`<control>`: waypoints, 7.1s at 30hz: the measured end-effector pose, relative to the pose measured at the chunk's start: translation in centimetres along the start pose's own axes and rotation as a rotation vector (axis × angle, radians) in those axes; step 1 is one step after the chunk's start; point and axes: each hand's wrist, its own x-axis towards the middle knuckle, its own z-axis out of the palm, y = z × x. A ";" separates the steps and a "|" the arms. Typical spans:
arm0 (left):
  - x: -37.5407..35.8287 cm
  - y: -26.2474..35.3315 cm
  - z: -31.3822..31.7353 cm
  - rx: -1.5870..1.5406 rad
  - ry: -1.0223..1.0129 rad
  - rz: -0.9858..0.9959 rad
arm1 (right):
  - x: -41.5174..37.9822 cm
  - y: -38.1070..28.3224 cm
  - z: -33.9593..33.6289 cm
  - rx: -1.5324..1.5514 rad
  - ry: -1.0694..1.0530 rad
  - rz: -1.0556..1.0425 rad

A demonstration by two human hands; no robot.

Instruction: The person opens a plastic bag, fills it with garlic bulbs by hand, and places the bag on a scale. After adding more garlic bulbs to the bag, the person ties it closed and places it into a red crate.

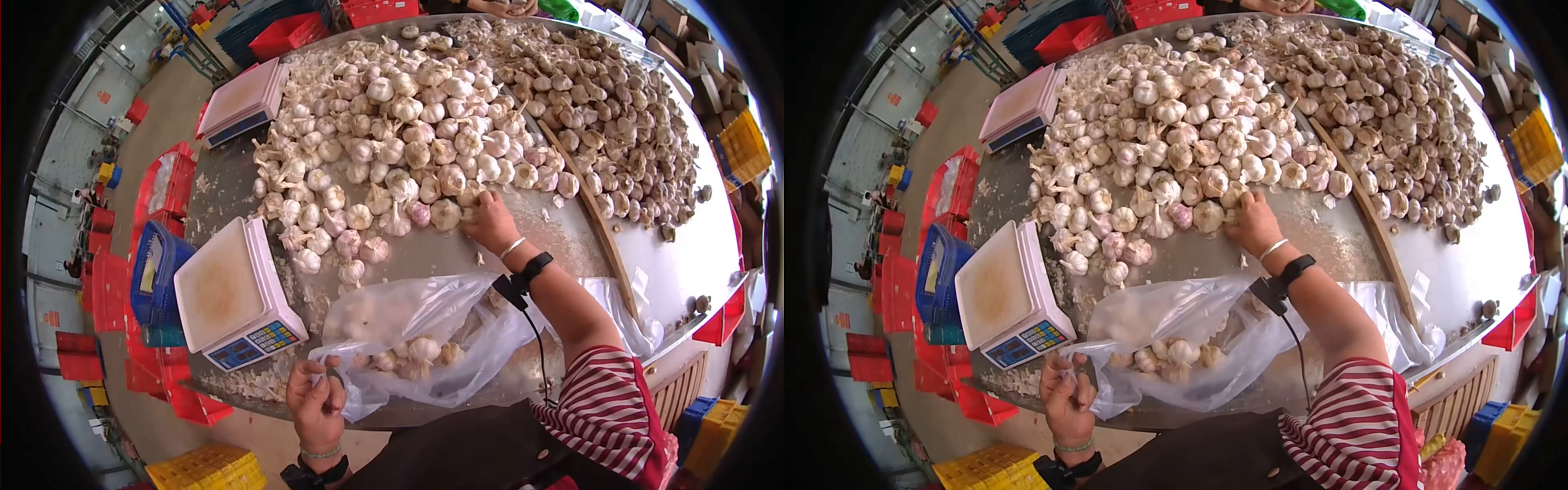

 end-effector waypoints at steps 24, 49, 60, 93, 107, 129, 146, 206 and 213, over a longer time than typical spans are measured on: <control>1.3 -1.2 0.1 -0.023 0.033 -0.083 | 2.2 -0.3 -1.2 -0.220 -0.141 -0.020; 1.5 -0.4 -0.8 -0.145 -0.189 0.005 | -17.4 -7.4 -4.5 2.147 -0.953 0.791; 0.9 2.3 -2.3 -0.190 -0.150 0.190 | -12.9 -8.5 -7.6 0.139 -0.813 -0.312; 1.5 1.1 -2.5 -0.161 -0.077 0.098 | -3.0 -6.8 -8.4 0.865 -0.534 0.130; 1.1 2.4 -2.4 -0.274 -0.146 0.088 | -6.5 -14.8 -6.2 0.378 -0.755 -0.316; 2.4 1.0 -2.0 -0.282 -0.095 0.053 | 0.4 -6.0 0.3 -0.577 -0.263 -0.361; 1.4 -0.9 -1.3 -0.262 -0.168 0.021 | 0.8 -2.3 2.2 -0.107 0.040 -0.377; 1.7 -3.8 2.3 -0.161 -0.320 -0.090 | -14.6 -17.3 -4.3 0.667 -0.480 -0.469; 1.3 -4.6 1.1 -0.169 -0.444 -0.022 | -14.4 -17.5 -4.8 0.551 -0.366 -0.630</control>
